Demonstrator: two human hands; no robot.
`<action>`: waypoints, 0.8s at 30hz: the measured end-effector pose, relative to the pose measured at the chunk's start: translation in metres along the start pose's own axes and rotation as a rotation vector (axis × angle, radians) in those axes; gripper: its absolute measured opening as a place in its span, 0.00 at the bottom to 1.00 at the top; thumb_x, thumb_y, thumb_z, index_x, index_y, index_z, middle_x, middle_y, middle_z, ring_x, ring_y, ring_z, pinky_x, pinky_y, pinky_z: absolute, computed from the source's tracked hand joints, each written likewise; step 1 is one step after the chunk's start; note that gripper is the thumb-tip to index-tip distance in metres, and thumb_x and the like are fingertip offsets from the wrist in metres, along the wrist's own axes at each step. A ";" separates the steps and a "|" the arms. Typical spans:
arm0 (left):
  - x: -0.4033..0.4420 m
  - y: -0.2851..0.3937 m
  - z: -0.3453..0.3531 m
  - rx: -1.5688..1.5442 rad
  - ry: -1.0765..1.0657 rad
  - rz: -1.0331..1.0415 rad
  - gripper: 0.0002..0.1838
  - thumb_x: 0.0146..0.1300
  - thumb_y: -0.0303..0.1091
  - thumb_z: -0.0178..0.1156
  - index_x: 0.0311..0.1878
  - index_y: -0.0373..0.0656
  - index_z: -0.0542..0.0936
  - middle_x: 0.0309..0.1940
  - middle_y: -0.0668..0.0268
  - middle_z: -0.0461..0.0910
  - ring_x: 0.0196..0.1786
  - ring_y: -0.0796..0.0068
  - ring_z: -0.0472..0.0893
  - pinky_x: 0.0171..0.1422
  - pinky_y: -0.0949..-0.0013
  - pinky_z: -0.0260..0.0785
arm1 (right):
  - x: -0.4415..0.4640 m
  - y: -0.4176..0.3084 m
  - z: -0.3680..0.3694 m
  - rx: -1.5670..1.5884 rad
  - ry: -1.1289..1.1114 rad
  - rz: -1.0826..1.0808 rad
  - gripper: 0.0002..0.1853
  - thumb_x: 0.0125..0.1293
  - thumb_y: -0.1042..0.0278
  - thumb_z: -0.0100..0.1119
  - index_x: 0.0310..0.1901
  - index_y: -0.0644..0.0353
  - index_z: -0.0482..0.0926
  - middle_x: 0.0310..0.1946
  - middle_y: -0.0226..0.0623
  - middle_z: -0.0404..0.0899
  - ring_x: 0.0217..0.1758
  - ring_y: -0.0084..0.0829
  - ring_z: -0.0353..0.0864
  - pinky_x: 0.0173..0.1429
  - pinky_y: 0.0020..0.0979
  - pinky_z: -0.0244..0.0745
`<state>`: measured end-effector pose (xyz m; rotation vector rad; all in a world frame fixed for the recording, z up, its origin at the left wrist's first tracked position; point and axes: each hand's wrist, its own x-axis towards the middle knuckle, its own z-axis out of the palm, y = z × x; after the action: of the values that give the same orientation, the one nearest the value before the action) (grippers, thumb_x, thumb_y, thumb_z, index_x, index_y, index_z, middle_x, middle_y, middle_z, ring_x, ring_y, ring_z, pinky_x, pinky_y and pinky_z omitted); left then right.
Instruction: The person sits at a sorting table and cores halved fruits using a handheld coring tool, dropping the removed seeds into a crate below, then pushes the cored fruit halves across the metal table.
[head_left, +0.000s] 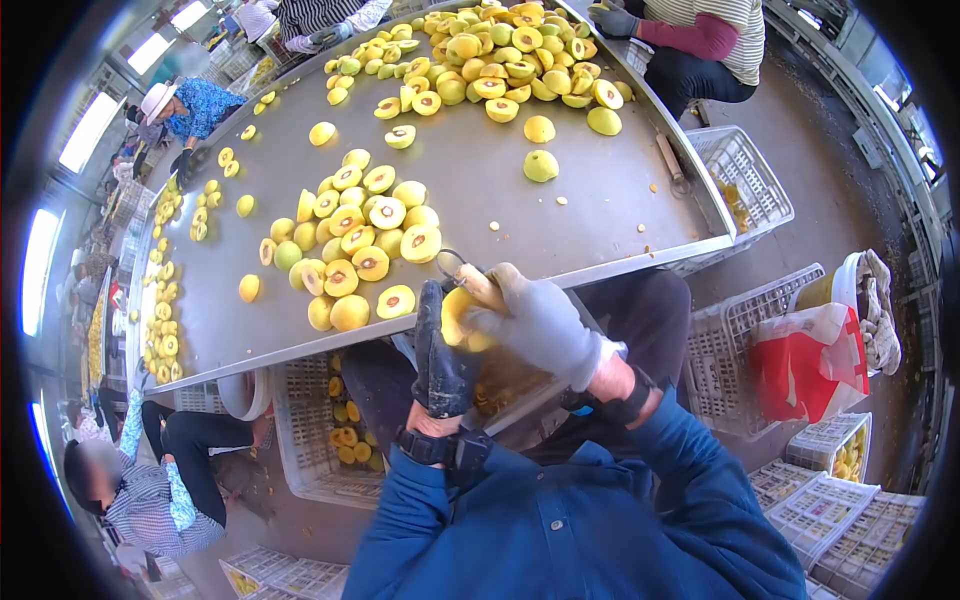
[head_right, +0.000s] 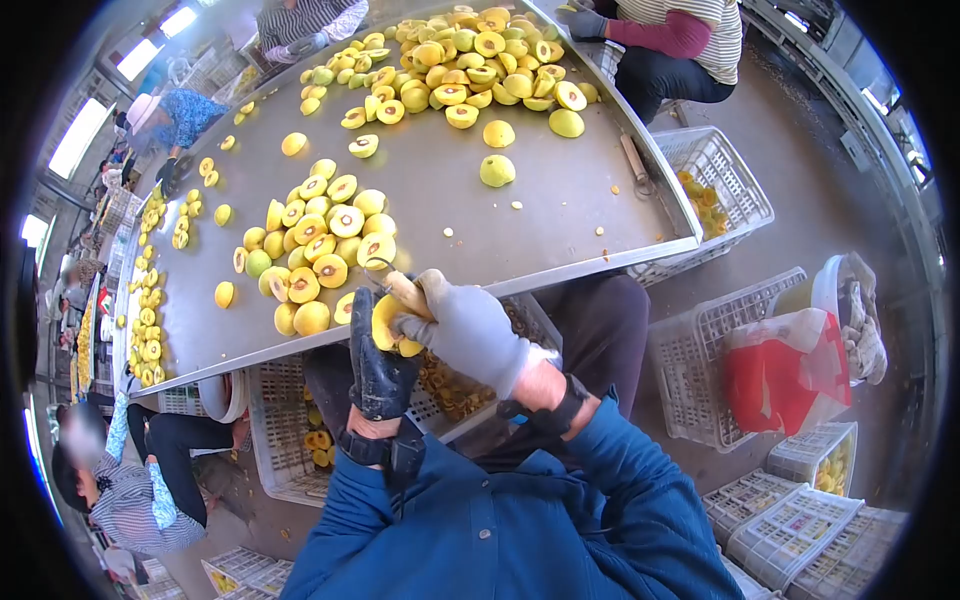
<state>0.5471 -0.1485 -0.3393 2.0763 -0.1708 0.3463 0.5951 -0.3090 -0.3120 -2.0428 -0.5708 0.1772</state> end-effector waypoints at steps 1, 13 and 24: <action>-0.003 0.004 0.001 -0.018 -0.019 -0.090 0.26 0.67 0.33 0.64 0.64 0.35 0.70 0.55 0.54 0.79 0.58 0.64 0.79 0.63 0.62 0.72 | -0.006 -0.005 0.002 -0.153 0.021 0.004 0.21 0.65 0.55 0.68 0.51 0.60 0.75 0.37 0.51 0.82 0.38 0.51 0.85 0.39 0.40 0.79; -0.018 0.030 0.003 -0.429 0.221 -0.086 0.32 0.63 0.33 0.69 0.66 0.33 0.66 0.59 0.54 0.76 0.56 0.61 0.81 0.63 0.63 0.73 | -0.059 -0.033 0.000 -0.268 0.386 -0.207 0.18 0.58 0.68 0.70 0.49 0.53 0.75 0.29 0.39 0.81 0.29 0.45 0.84 0.32 0.39 0.77; -0.006 0.065 0.001 -0.935 0.410 -0.404 0.35 0.79 0.60 0.35 0.60 0.34 0.73 0.51 0.54 0.80 0.47 0.62 0.84 0.52 0.60 0.81 | -0.062 -0.017 0.036 -0.387 0.212 -0.218 0.11 0.63 0.66 0.65 0.41 0.54 0.71 0.22 0.37 0.77 0.24 0.44 0.83 0.25 0.40 0.75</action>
<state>0.5249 -0.1816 -0.2882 1.0499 0.2886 0.3437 0.5228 -0.3026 -0.3227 -2.3125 -0.7305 -0.2980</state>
